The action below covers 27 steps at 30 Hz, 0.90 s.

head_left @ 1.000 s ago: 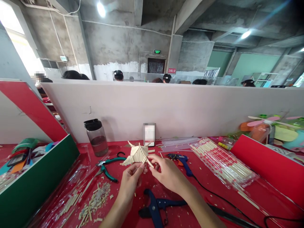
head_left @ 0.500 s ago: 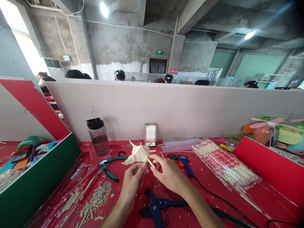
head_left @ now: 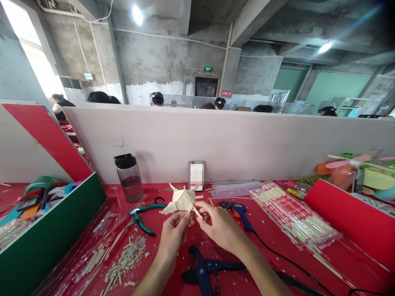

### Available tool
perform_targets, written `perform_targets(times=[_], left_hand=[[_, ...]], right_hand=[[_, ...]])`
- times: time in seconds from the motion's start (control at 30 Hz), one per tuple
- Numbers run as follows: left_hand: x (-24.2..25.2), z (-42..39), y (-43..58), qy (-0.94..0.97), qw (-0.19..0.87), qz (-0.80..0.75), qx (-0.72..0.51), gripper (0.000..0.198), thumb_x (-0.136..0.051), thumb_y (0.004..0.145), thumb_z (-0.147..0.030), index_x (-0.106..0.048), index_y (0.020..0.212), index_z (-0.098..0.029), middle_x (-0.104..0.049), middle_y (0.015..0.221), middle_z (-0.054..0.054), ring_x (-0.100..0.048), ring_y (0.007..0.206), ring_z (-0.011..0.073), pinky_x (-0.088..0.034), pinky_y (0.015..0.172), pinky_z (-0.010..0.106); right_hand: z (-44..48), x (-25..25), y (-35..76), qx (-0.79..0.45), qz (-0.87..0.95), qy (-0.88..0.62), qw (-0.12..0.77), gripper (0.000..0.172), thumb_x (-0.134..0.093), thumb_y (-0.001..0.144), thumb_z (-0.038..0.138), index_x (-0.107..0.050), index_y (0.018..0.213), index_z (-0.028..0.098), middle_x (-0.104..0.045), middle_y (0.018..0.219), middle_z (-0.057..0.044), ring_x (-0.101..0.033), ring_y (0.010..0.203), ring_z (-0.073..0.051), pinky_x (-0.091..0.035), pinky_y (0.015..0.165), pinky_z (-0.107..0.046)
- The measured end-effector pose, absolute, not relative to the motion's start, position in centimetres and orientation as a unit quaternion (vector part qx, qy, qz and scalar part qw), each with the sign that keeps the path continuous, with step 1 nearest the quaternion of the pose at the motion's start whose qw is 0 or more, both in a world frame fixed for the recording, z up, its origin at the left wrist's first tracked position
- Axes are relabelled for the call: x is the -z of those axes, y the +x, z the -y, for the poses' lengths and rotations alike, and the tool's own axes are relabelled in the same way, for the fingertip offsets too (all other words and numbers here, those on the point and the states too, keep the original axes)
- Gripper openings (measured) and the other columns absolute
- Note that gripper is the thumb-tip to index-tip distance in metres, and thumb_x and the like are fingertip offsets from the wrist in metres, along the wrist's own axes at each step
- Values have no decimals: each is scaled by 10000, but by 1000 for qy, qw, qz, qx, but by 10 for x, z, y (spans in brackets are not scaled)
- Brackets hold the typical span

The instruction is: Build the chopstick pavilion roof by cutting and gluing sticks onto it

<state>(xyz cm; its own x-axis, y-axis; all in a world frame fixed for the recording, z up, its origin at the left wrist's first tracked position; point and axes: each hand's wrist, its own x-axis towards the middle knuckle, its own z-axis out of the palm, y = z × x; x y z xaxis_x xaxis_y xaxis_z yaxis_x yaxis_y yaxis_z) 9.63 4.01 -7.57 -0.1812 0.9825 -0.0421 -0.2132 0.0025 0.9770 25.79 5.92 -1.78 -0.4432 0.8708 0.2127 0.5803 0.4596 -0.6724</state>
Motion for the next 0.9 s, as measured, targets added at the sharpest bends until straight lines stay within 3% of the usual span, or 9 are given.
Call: perform_targets(times=[0.9], left_hand=[[75, -38, 97, 384, 516, -499, -581, 448, -779, 689, -588, -717, 753, -149, -661, 669, 5, -374, 403, 53, -278, 406, 186]], right_hand=[[-59, 20, 258, -263, 806, -452, 277, 388, -585, 914, 185, -644, 1291, 258, -782, 1074, -41, -724, 829, -182, -513, 762, -263]])
